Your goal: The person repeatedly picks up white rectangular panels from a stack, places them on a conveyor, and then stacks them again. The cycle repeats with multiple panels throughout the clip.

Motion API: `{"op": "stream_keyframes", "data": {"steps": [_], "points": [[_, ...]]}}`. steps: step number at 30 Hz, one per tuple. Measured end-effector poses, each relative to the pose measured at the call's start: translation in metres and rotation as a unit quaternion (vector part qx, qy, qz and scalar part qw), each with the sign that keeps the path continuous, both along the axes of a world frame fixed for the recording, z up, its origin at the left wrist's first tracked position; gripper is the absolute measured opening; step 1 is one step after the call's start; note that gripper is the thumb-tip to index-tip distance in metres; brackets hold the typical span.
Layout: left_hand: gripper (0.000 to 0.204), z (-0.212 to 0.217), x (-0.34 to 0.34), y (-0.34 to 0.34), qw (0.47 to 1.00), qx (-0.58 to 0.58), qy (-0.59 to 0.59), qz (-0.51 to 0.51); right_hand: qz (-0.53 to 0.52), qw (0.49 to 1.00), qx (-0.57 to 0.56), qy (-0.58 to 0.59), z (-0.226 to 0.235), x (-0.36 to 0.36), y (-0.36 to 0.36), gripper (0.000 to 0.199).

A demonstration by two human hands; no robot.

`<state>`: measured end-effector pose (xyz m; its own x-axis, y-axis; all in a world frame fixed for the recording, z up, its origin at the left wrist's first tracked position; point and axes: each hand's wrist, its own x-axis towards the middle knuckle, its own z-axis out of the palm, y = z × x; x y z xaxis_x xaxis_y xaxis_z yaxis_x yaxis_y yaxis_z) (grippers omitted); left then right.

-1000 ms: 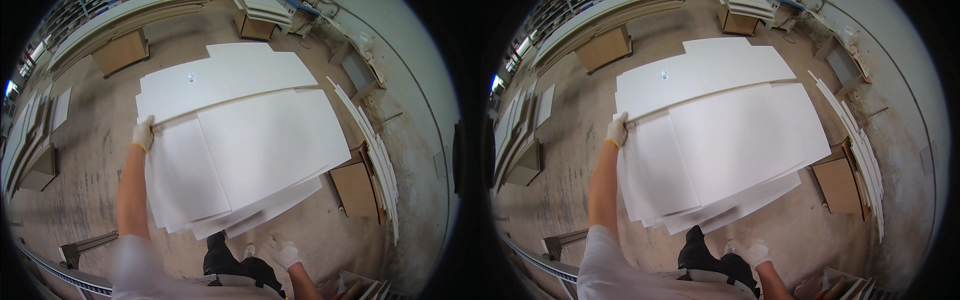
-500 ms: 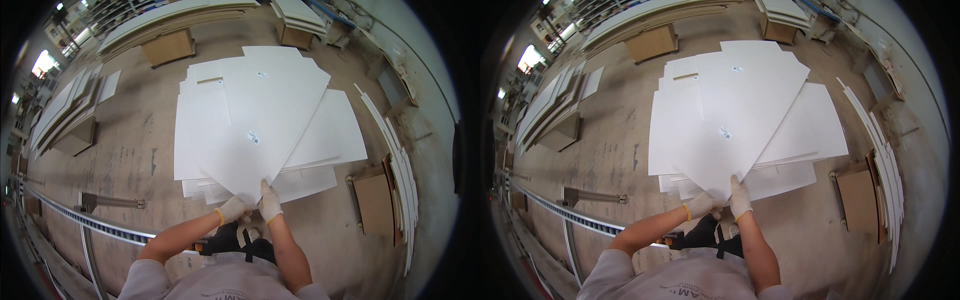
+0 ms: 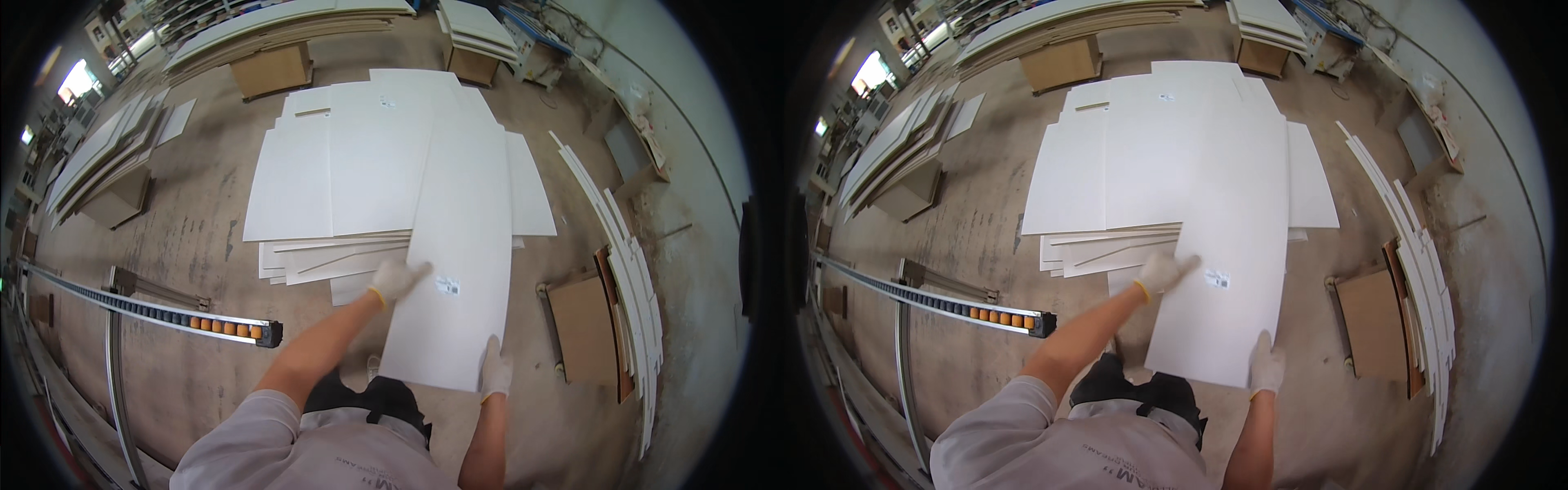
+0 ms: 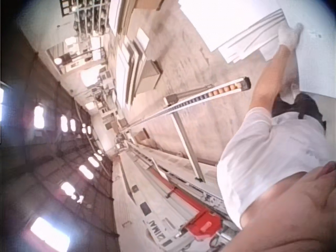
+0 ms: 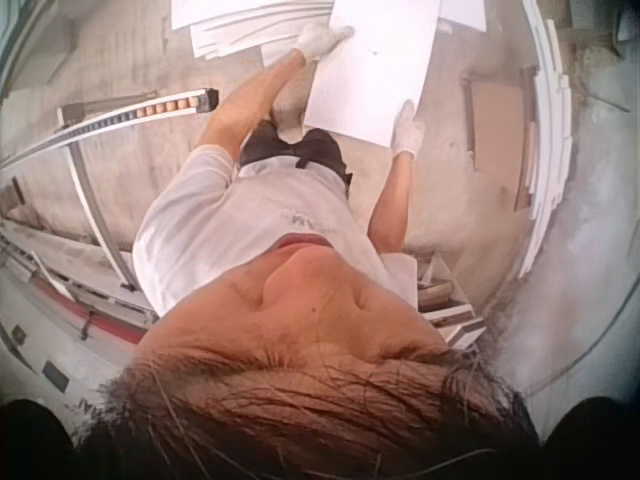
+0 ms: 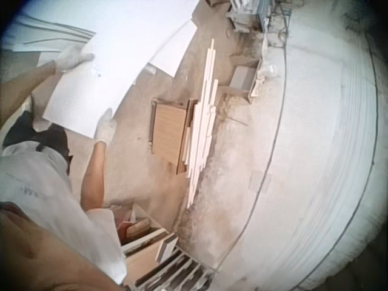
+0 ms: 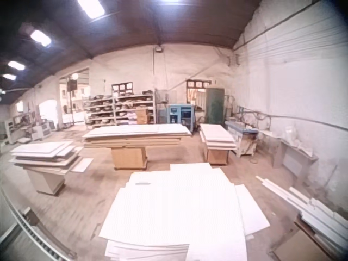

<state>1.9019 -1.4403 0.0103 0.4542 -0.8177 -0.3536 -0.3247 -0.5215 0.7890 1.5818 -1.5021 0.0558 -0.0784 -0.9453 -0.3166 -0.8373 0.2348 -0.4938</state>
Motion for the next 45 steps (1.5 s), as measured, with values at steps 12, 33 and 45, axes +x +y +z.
{"op": "stream_keyframes", "data": {"steps": [12, 33, 45], "points": [[0.065, 0.076, -0.116, 0.171, 0.94, -0.221, 0.081, 0.248, 0.178, 0.97, -0.111, 0.124, 0.013, -0.084, 0.059, 0.046], [0.066, 0.075, -0.443, 0.658, 0.176, -0.303, 0.079, 0.933, 0.958, 0.237, -0.115, -0.111, 0.116, 0.219, 0.509, 0.046], [0.072, 0.025, -0.65, 0.746, -0.25, -0.171, -0.133, 0.944, 0.985, -0.071, 0.045, -0.154, -0.012, 0.084, 0.837, 0.052]]}}
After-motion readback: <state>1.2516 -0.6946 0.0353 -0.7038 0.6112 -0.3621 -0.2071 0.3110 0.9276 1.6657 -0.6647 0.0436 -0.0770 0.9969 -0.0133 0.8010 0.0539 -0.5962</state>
